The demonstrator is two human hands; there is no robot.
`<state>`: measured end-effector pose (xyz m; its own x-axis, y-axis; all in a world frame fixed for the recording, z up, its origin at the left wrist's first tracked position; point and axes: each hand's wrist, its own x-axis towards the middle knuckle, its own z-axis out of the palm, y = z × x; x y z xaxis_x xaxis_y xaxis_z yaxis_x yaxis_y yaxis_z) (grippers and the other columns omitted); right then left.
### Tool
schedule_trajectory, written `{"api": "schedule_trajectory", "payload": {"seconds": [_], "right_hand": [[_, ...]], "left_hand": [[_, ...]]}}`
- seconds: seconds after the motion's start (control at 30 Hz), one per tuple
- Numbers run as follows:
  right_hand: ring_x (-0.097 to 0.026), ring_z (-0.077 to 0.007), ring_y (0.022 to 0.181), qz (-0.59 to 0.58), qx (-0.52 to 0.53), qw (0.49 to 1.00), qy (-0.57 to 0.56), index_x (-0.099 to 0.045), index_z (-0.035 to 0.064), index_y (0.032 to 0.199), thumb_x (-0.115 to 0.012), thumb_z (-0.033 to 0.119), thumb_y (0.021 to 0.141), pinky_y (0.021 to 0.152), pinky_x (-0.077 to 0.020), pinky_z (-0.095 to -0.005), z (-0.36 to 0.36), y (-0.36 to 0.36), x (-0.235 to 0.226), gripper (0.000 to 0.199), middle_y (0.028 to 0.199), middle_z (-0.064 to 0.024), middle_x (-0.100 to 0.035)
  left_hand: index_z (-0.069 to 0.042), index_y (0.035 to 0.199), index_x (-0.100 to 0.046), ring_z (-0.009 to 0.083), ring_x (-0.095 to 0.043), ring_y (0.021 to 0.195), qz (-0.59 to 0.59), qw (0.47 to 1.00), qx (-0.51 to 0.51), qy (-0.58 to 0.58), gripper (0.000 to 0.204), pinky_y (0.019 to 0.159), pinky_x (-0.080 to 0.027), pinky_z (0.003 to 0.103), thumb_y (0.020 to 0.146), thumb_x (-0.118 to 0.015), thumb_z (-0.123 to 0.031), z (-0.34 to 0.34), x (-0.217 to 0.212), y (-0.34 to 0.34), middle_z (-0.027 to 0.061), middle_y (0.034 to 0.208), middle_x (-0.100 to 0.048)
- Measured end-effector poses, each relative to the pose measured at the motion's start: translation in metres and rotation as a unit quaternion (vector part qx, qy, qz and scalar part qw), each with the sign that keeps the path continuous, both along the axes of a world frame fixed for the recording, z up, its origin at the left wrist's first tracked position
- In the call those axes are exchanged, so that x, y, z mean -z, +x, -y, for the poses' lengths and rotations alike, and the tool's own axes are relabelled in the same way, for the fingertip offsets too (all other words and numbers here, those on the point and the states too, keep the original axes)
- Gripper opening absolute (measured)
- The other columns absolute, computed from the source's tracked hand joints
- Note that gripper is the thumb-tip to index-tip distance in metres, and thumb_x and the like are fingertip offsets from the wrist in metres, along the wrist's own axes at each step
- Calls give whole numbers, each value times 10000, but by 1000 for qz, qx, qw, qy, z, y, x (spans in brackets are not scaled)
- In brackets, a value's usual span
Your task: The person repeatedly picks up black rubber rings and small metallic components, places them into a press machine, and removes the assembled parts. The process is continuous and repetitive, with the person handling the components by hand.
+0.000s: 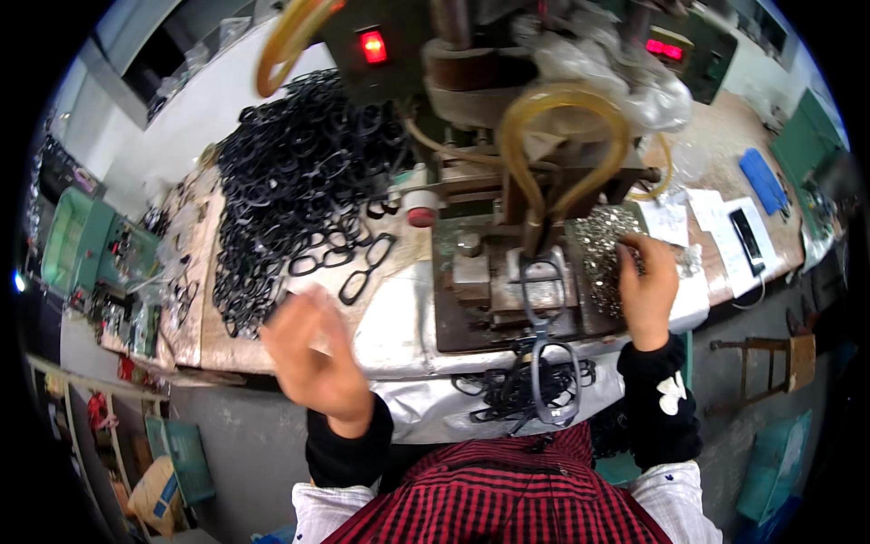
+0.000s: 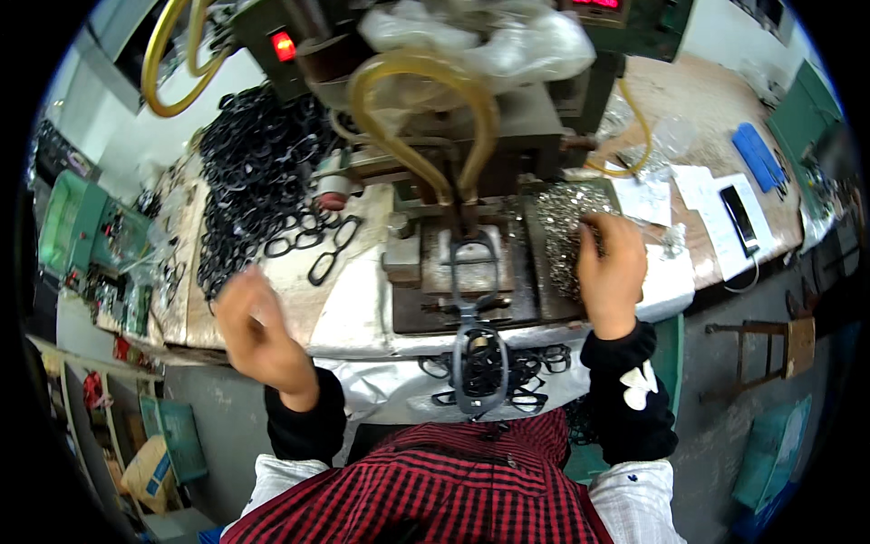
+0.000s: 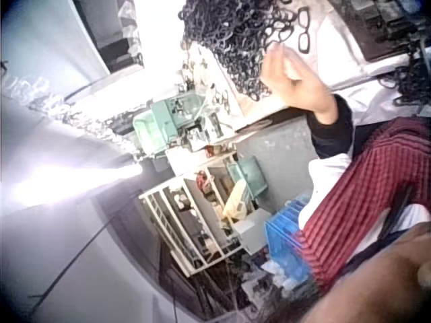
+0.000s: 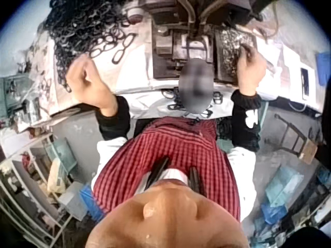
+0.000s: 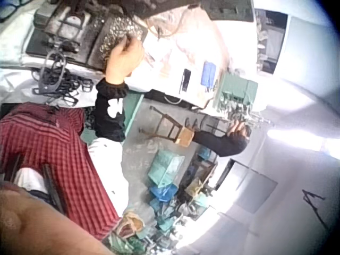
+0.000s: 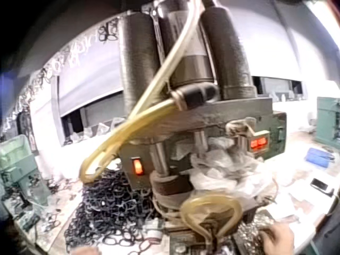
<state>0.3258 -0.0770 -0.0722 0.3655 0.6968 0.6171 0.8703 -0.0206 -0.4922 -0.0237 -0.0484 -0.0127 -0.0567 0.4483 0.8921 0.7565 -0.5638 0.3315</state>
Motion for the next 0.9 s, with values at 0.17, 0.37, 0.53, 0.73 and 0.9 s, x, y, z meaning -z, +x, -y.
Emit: {"api": "schedule_trajectory", "payload": {"seconds": [0.17, 0.37, 0.53, 0.73, 0.9], "right_hand": [[-678, -294, 871, -107, -21, 994, 2, -701, -3, 990, -664, 35, 878, 811, -513, -364, -3, 1, 1, 124, 924, -147, -709], [-664, -179, 847, -275, -14, 961, 36, -691, -44, 998, -658, 26, 900, 801, -508, -293, 18, 2, 5, 125, 905, -114, -712], [-638, -146, 834, -262, 30, 965, 9, -710, -28, 982, -686, 20, 882, 774, -501, -271, 61, 6, -1, 113, 916, -83, -703], [-665, -289, 846, -155, -196, 967, 47, -733, 5, 928, -680, -16, 806, 774, -506, -360, 16, -47, -72, 135, 882, -145, -705], [-666, -276, 853, -291, -232, 926, 57, -628, -35, 1107, -697, 24, 793, 797, -507, -346, -20, -75, -59, 327, 963, -160, -688]], "left_hand": [[-38, 923, -723, 281, -635, 912, -41, 981, 53, -184, 128, 807, -498, 355, 808, -718, 20, -71, 1, -28, 124, 970, -671], [-123, 886, -731, 368, -612, 889, -148, 906, -70, -389, 225, 754, -501, 455, 705, -659, -10, -125, 141, -54, 139, 940, -603], [-76, 893, -638, 373, -577, 902, -196, 924, -20, -327, 225, 759, -484, 456, 687, -672, 7, -118, 132, -53, 141, 901, -571], [-21, 989, -584, 244, -609, 772, -2, 972, 58, -230, 122, 677, -490, 326, 885, -644, -4, -115, 119, -38, 91, 878, -597], [-32, 1066, -530, 114, -600, 769, 337, 891, 237, -192, 62, 688, -506, 251, 1018, -550, -67, -98, 96, -7, 37, 924, -579]]}}
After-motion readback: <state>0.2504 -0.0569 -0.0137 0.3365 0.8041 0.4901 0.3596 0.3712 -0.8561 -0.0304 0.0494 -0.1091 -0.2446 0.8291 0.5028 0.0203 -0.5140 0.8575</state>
